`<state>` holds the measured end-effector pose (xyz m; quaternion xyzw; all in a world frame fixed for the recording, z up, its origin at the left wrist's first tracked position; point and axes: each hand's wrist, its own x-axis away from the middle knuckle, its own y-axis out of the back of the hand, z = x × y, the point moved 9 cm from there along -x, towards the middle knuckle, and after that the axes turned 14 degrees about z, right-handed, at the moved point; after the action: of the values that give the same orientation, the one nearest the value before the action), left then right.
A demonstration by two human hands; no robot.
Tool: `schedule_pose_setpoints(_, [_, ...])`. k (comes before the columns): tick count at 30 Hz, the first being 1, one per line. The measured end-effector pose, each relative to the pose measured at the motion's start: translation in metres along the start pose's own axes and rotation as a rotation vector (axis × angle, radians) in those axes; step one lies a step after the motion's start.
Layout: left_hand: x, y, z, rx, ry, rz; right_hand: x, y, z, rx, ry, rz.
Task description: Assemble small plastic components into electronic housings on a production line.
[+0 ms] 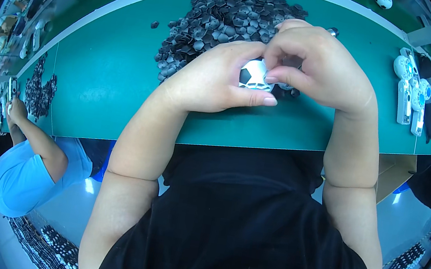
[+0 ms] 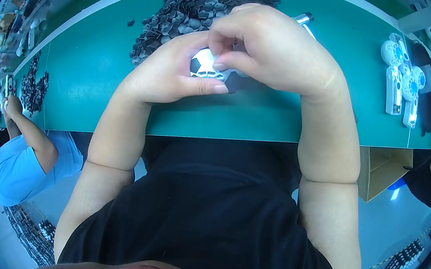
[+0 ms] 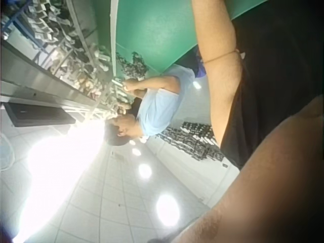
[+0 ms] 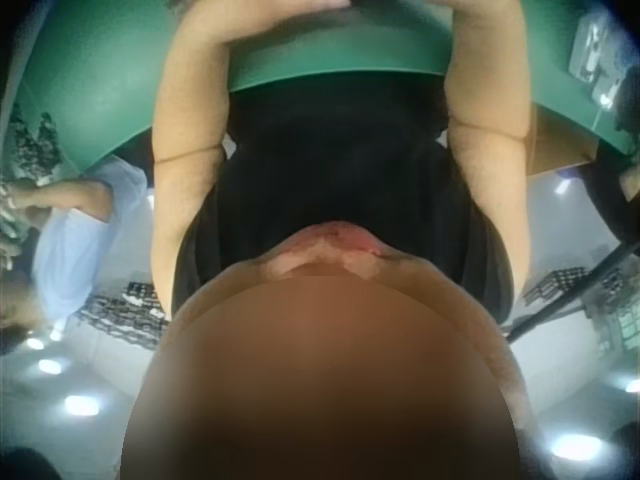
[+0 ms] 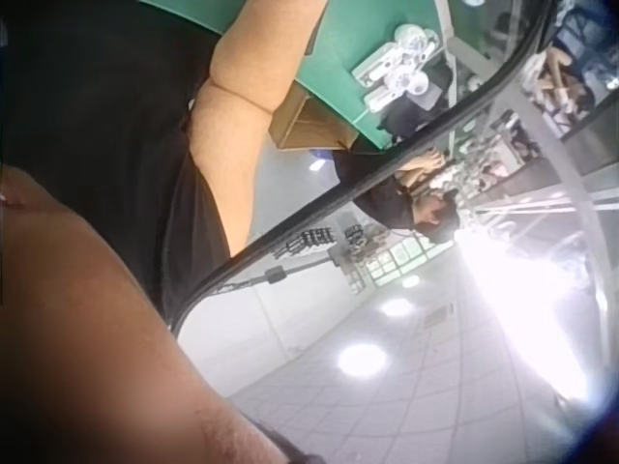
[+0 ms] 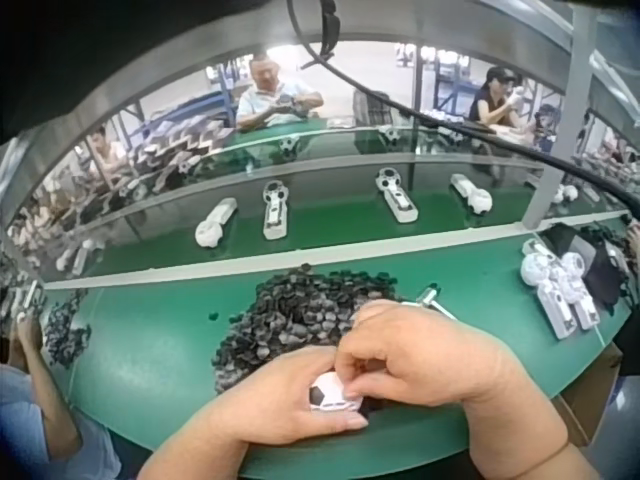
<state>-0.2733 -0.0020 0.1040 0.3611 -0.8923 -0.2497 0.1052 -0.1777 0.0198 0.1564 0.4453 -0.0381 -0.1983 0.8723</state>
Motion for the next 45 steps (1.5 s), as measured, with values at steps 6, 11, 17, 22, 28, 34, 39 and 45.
schedule_pose_setpoints(6, [0.0, 0.006, 0.001, -0.065, 0.016, -0.095, 0.002, 0.008, -0.004, 0.134, -0.014, -0.09])
schedule_pose_setpoints(11, [0.008, 0.024, -0.004, -0.113, -0.083, -0.259, 0.029, 0.029, 0.015, 0.434, 0.125, -0.593])
schedule_pose_setpoints(17, [0.039, 0.047, -0.005, -0.058, -0.187, -0.534, 0.027, 0.012, -0.002, -0.146, 0.216, -1.041])
schedule_pose_setpoints(22, [0.037, 0.043, -0.014, -0.186, -0.255, -0.496, -0.03, -0.053, -0.028, -1.065, 0.089, -0.336])
schedule_pose_setpoints(28, [0.041, 0.047, -0.027, -0.232, -0.338, -0.476, -0.033, -0.063, -0.035, -1.119, 0.048, -0.265])
schedule_pose_setpoints(34, [0.046, 0.041, -0.033, -0.303, -0.388, -0.496, -0.029, -0.059, -0.022, -0.886, 0.03, -0.295])
schedule_pose_setpoints(39, [0.042, 0.048, -0.013, -0.136, -0.313, -0.573, -0.029, -0.068, -0.038, -0.962, -0.056, -0.275])
schedule_pose_setpoints(45, [0.048, 0.101, 0.062, 0.632, -0.167, -0.782, 0.013, -0.023, -0.041, -0.521, -0.222, -0.208])
